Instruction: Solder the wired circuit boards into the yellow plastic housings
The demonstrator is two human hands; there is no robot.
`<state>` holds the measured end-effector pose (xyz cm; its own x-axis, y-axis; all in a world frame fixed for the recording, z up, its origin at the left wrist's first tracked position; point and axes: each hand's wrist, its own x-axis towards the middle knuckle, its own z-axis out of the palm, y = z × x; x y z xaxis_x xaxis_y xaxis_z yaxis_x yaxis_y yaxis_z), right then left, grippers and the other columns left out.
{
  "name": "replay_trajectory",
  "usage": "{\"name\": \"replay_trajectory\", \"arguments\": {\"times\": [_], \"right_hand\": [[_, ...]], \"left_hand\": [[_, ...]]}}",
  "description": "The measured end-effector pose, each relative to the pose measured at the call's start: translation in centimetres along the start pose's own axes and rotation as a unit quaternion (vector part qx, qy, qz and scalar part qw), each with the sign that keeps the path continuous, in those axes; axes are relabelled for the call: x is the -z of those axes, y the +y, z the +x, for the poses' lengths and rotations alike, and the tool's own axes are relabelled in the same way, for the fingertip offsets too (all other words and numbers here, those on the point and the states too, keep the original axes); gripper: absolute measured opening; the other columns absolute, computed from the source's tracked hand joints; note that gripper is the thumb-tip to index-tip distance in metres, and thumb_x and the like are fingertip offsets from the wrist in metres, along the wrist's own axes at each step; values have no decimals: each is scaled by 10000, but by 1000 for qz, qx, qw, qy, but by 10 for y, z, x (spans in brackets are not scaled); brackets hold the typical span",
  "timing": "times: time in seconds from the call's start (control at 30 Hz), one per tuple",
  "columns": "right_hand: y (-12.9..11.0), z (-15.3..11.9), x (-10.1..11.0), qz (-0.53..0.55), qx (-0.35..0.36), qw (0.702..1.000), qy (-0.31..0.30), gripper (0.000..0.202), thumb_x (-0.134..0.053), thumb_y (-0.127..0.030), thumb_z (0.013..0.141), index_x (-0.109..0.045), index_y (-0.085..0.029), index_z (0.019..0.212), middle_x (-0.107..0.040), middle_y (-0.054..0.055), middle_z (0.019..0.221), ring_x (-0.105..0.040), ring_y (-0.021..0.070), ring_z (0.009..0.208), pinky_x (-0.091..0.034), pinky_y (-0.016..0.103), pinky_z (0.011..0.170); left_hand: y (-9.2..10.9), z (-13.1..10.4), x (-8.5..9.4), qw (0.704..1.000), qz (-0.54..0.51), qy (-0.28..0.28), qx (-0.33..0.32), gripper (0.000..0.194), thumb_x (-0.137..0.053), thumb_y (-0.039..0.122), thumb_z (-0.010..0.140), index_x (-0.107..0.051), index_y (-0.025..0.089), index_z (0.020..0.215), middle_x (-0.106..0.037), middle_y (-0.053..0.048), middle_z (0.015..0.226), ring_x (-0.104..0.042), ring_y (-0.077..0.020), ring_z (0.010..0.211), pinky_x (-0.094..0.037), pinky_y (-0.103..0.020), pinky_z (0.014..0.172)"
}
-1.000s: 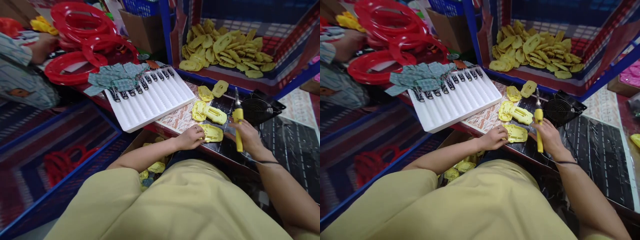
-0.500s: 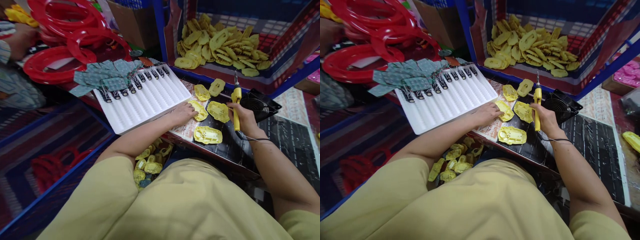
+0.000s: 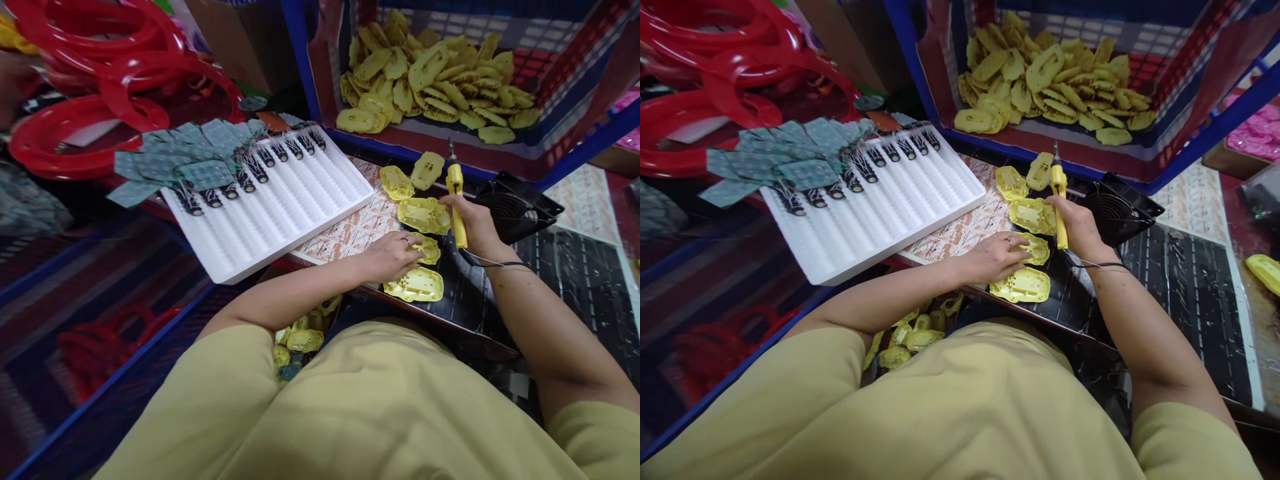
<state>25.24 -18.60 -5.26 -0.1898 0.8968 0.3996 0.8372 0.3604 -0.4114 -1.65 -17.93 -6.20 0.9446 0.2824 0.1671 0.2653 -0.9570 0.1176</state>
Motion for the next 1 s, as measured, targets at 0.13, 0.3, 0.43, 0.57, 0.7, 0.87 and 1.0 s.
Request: {"name": "replay_trajectory", "arguments": {"times": [0.13,0.3,0.43,0.57,0.7,0.87,1.0], "right_hand": [[5,9,-13,-7,-8,1000,-11,418,-517,-283,915,-758,-210,1249,-788,52,975,-730,225,802,-520,299,696],[12,18,-30,-38,-8,999,-1,338,-555,-324,989,-756,-227,1243,-822,87,1056,-769,267,886,-526,321,710],[4,1,-27,-44,19,999,24,270,-576,-377,1062,-734,-233,1227,-827,114,1143,-797,285,997,-599,359,809],[-22,-50,-6,-22,74,996,43,270,-622,-410,1089,-687,-233,1283,-812,126,1266,-809,269,1105,-656,388,941],[-55,-104,0,15,159,987,33,343,-801,-392,1003,-638,-246,1267,-815,129,1257,-815,267,1113,-689,406,969],[-77,-138,-11,4,186,982,12,247,-774,-226,1009,-642,-255,1217,-822,94,1239,-795,247,1194,-678,450,1071],[-70,-166,5,-36,152,985,76,271,-775,-141,986,-662,-260,1202,-829,69,1198,-811,228,1135,-711,362,932]], "left_hand": [[-1,-5,-8,998,-27,-54,14,486,-489,386,1154,-687,138,1522,-599,-207,1655,-542,-352,1590,-462,-557,1303],[3,-2,-17,996,-46,-74,23,560,-453,426,1168,-586,118,1616,-472,-218,1745,-425,-350,1676,-369,-588,1372],[-6,-5,-20,998,-54,4,22,495,-489,423,1153,-667,174,1542,-547,-197,1703,-501,-345,1625,-414,-588,1339],[-26,-16,-18,997,-46,30,54,451,-440,358,1161,-719,179,1467,-648,-164,1618,-575,-331,1556,-471,-565,1292],[-35,-19,-15,997,-46,-9,57,452,-446,300,1150,-710,141,1481,-693,-174,1557,-622,-325,1505,-519,-501,1250],[-36,-7,-9,997,-38,6,63,406,-489,345,1138,-794,182,1349,-760,-167,1423,-684,-331,1387,-536,-537,1204],[-51,10,-4,995,-49,35,75,477,-490,398,1135,-687,186,1514,-594,-189,1661,-527,-351,1588,-447,-580,1306]]}}
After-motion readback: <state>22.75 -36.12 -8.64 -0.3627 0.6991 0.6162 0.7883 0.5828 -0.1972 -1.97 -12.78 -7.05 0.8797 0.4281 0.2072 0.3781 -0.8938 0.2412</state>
